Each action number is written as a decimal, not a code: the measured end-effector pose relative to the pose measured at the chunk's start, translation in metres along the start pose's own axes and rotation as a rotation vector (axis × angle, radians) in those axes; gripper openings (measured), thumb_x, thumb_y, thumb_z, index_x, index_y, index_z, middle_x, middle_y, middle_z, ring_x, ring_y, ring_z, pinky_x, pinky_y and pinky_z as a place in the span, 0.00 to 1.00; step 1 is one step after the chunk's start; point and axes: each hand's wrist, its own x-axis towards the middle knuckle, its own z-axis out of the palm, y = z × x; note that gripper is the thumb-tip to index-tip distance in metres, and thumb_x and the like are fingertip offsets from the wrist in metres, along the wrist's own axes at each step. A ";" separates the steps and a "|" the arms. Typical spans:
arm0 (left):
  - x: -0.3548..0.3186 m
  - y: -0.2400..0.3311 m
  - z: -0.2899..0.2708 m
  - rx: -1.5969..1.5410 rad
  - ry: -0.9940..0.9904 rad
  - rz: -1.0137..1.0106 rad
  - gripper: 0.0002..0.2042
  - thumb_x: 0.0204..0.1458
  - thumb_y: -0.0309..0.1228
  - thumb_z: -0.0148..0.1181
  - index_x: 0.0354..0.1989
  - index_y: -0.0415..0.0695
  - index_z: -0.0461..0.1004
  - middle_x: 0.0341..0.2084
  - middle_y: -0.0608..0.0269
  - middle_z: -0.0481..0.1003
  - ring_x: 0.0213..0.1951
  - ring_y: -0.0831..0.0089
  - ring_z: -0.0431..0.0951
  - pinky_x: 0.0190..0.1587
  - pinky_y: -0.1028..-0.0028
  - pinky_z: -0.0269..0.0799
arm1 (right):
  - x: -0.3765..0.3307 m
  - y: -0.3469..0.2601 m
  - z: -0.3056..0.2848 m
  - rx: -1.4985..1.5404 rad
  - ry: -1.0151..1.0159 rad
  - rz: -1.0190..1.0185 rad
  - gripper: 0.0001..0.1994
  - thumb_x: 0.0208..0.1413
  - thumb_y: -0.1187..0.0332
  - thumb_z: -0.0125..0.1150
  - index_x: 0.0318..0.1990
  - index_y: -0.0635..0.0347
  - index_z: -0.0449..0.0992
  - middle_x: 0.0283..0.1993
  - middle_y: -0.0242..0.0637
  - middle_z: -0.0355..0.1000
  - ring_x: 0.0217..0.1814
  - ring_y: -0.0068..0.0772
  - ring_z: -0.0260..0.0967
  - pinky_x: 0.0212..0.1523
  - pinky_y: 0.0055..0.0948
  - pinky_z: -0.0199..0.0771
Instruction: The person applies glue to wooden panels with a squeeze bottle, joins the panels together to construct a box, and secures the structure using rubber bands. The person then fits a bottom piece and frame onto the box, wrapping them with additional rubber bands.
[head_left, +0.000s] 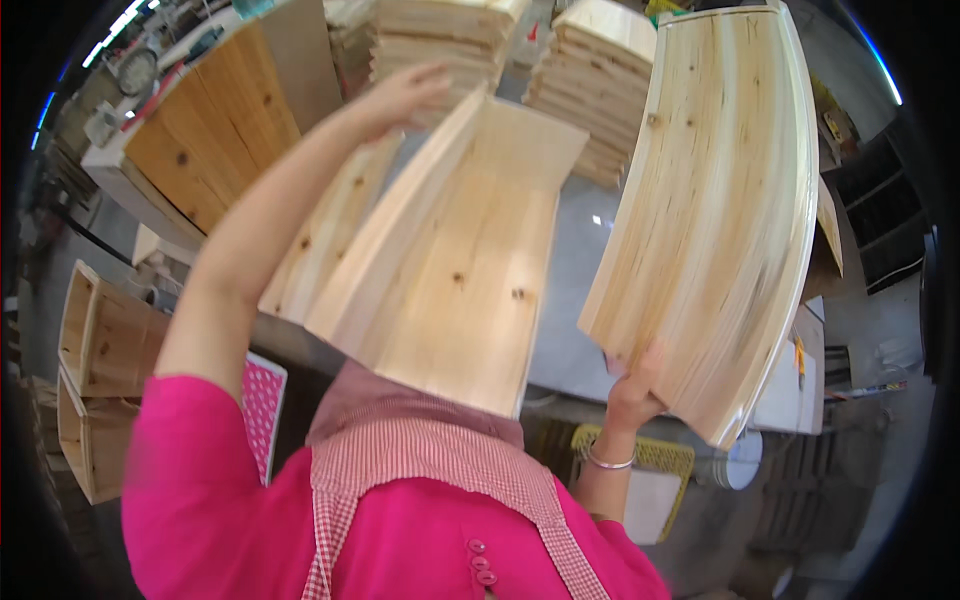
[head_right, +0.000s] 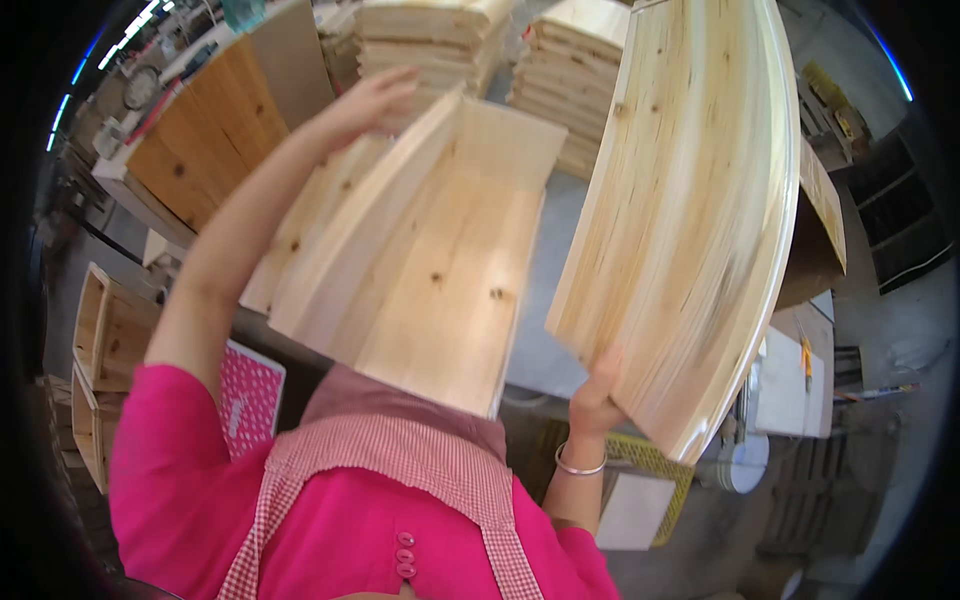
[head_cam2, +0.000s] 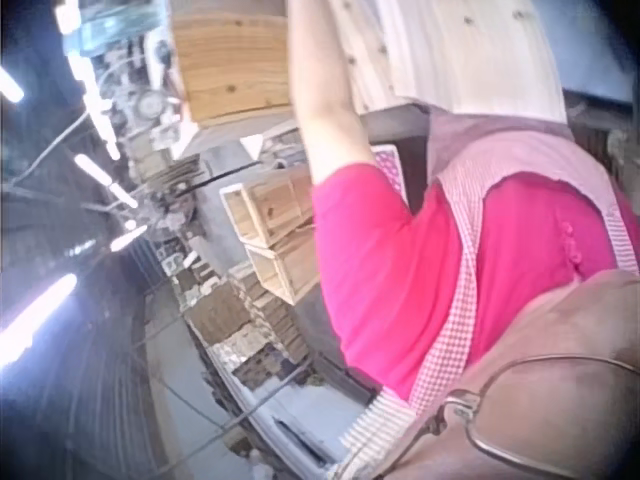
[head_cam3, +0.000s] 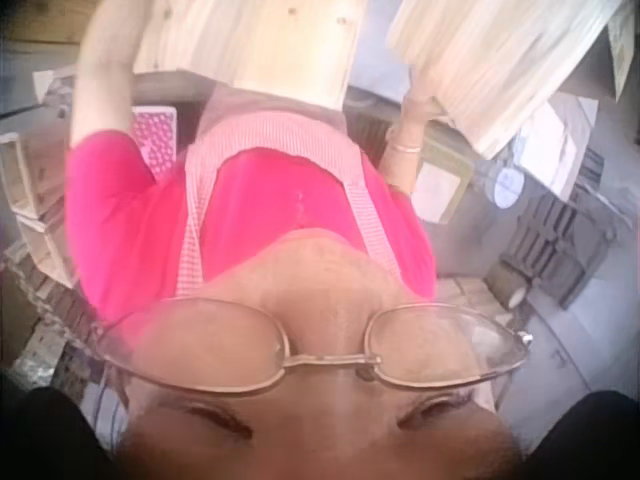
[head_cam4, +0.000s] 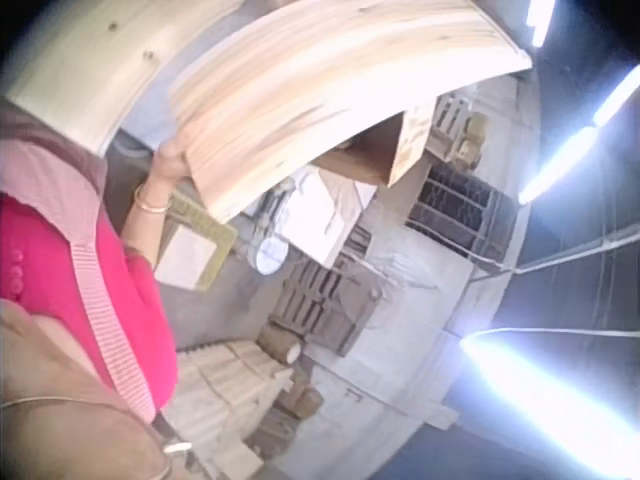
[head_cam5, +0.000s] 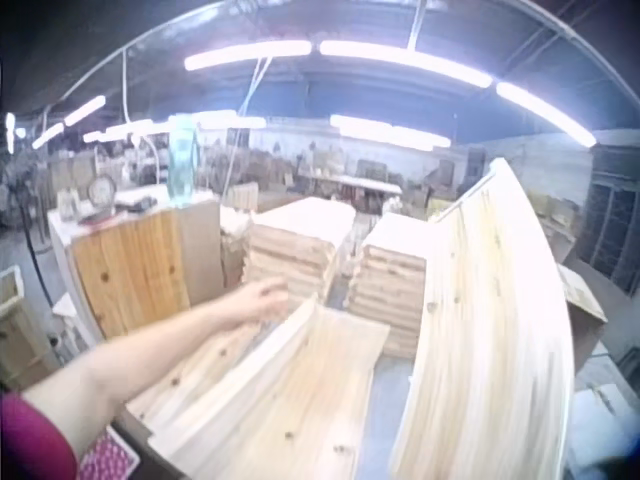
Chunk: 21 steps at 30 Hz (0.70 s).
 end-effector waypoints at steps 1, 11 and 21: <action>0.020 0.003 0.009 0.028 -0.021 -0.007 0.32 0.62 0.48 0.57 0.73 0.56 0.58 0.60 0.56 0.70 0.56 0.62 0.73 0.52 0.57 0.76 | -0.018 -0.004 -0.022 -0.039 -0.010 0.012 0.25 0.60 0.68 0.64 0.59 0.75 0.66 0.60 0.49 0.69 0.57 0.40 0.70 0.56 0.40 0.73; 0.126 -0.032 0.047 0.611 -0.180 0.029 0.26 0.59 0.40 0.55 0.67 0.55 0.68 0.59 0.58 0.72 0.50 0.55 0.78 0.40 0.49 0.82 | -0.078 -0.010 -0.062 -0.227 -0.200 0.263 0.16 0.61 0.73 0.64 0.52 0.75 0.73 0.51 0.45 0.75 0.51 0.35 0.73 0.54 0.35 0.73; 0.186 -0.071 0.071 0.941 -0.101 0.252 0.14 0.57 0.33 0.54 0.40 0.37 0.81 0.40 0.40 0.80 0.44 0.51 0.80 0.51 0.61 0.75 | -0.085 -0.021 -0.035 -0.302 -0.439 0.304 0.15 0.60 0.75 0.64 0.51 0.76 0.73 0.48 0.46 0.76 0.49 0.34 0.74 0.50 0.33 0.74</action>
